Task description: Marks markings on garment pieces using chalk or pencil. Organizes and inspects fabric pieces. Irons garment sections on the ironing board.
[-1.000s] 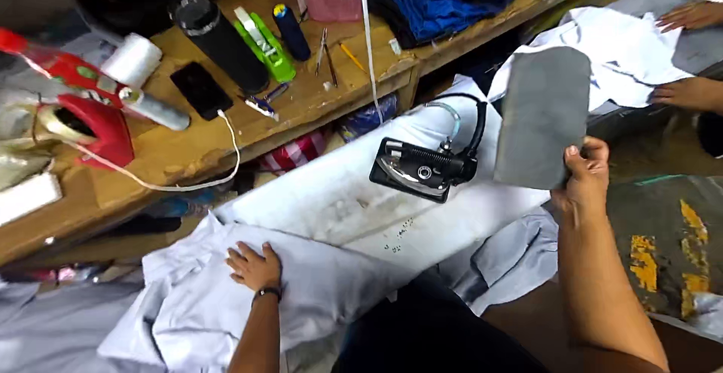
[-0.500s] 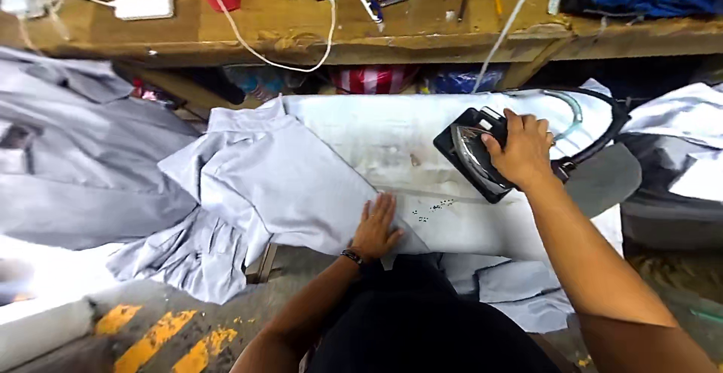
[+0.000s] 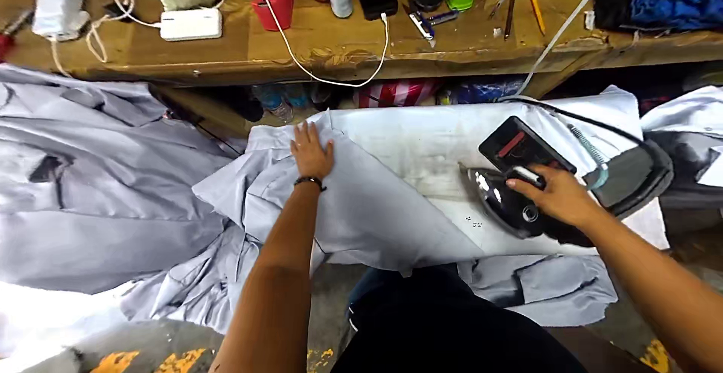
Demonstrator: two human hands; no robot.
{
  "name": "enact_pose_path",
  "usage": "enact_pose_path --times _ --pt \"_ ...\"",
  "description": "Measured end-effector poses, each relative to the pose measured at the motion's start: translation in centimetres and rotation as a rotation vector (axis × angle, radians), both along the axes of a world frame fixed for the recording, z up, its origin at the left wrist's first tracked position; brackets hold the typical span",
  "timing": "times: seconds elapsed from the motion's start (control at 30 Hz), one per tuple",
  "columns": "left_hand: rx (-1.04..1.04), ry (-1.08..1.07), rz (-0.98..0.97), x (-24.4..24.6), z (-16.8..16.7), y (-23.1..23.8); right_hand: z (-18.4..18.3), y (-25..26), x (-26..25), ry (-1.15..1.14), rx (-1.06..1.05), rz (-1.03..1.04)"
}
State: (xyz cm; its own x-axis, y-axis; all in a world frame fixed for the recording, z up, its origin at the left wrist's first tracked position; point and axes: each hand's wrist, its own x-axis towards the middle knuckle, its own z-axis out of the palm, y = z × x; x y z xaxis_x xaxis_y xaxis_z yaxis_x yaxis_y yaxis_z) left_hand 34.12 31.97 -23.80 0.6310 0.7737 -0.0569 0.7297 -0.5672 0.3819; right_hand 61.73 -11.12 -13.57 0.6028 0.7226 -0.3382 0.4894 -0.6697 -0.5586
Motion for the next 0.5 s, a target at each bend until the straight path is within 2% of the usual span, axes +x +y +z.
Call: enact_pose_path --times 0.13,0.23,0.37,0.5 --pt "-0.087 0.161 -0.023 1.0 -0.2 5.4 -1.2 -0.5 -9.3 0.050 -0.096 0.025" --pt "-0.068 0.141 -0.043 1.0 -0.6 7.5 -2.0 2.2 -14.0 0.069 -0.212 -0.013" --pt "-0.001 0.054 -0.072 0.1 -1.1 8.6 -1.0 10.1 -15.9 0.076 -0.301 -0.035" --pt "0.018 0.049 -0.091 0.0 -1.5 8.8 -0.9 17.6 -15.6 0.029 -0.273 -0.011"
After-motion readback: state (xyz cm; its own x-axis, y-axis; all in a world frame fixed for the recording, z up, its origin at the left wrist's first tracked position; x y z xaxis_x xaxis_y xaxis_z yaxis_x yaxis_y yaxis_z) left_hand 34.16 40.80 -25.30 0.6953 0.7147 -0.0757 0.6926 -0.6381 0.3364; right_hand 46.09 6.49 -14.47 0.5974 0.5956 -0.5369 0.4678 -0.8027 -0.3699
